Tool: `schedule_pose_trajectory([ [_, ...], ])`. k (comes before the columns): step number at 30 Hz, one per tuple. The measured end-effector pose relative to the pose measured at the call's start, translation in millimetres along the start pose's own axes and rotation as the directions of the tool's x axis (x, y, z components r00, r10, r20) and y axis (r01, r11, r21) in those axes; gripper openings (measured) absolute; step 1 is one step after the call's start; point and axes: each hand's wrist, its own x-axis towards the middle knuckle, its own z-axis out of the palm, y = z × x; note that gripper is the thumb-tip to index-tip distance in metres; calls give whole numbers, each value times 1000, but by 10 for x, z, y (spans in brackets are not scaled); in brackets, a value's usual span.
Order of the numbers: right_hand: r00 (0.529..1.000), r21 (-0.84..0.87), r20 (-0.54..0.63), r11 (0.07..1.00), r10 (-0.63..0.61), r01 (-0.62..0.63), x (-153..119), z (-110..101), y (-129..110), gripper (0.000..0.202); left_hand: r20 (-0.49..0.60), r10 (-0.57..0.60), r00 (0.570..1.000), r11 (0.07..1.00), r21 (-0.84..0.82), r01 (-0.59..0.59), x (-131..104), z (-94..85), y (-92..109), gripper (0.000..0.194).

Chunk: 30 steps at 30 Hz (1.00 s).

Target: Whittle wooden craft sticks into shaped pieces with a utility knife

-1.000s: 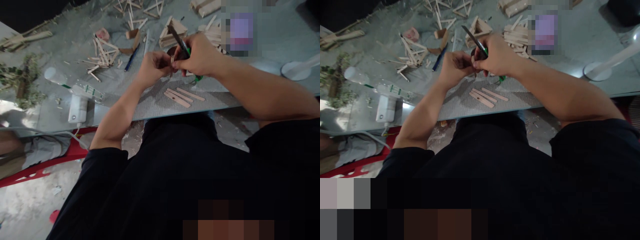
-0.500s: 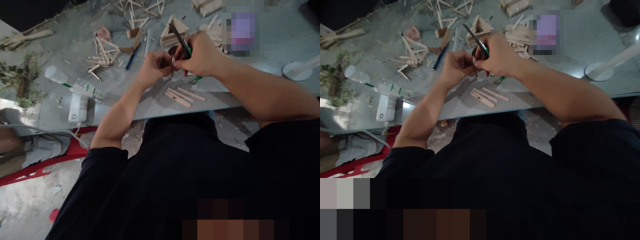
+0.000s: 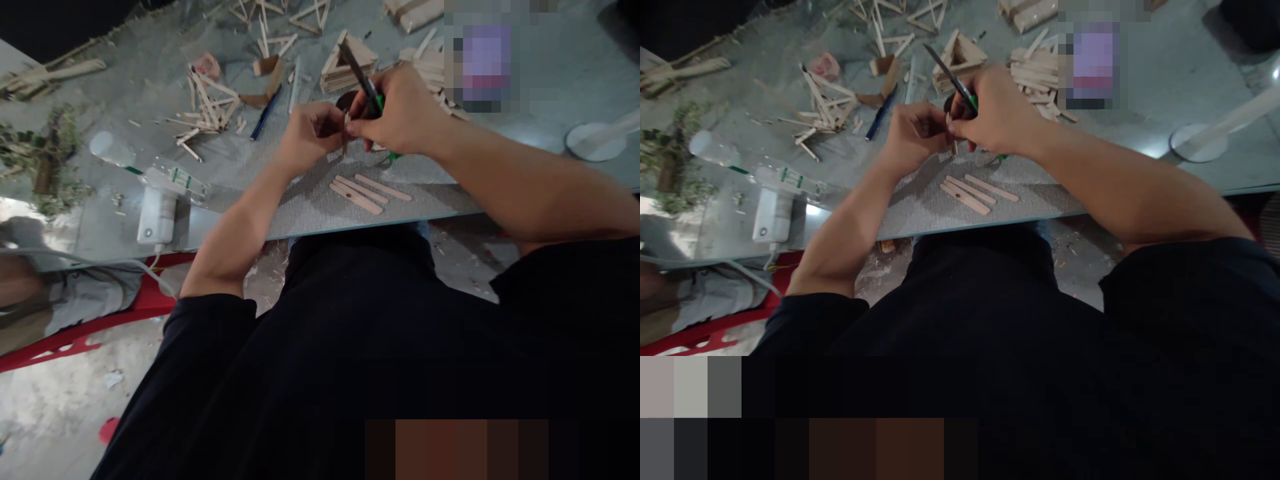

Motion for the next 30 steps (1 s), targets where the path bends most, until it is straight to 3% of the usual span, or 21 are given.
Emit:
schedule_pose_trajectory([
  [7,1000,7,-5,1000,-12,12,38,8,47,25,30,-43,999,999,28,42,51,14,-147,60],
  [11,1000,0,18,1000,0,0,9,-7,-3,30,27,-50,998,995,88,48,-50,37,-3,65],
  [15,998,-16,60,1000,1,0,-11,-33,-54,33,54,-49,997,971,237,35,-102,-54,203,41],
  [18,998,-35,52,999,-26,28,-12,-64,-70,39,30,-18,999,868,496,0,-62,-256,304,17],
  [21,998,-30,26,998,-54,55,-16,-99,-76,48,-29,-14,999,765,643,30,-21,-489,375,11],
  [26,995,-11,39,996,-90,91,-36,-129,-91,50,-124,-159,979,379,908,177,-30,-671,463,20],
  [28,991,-10,67,993,-114,115,-44,-133,-100,46,-116,-214,970,337,923,184,-33,-695,487,21],
  [30,986,-3,85,990,-143,143,-50,-140,-110,44,-78,-284,956,366,912,183,-25,-716,510,21],
])
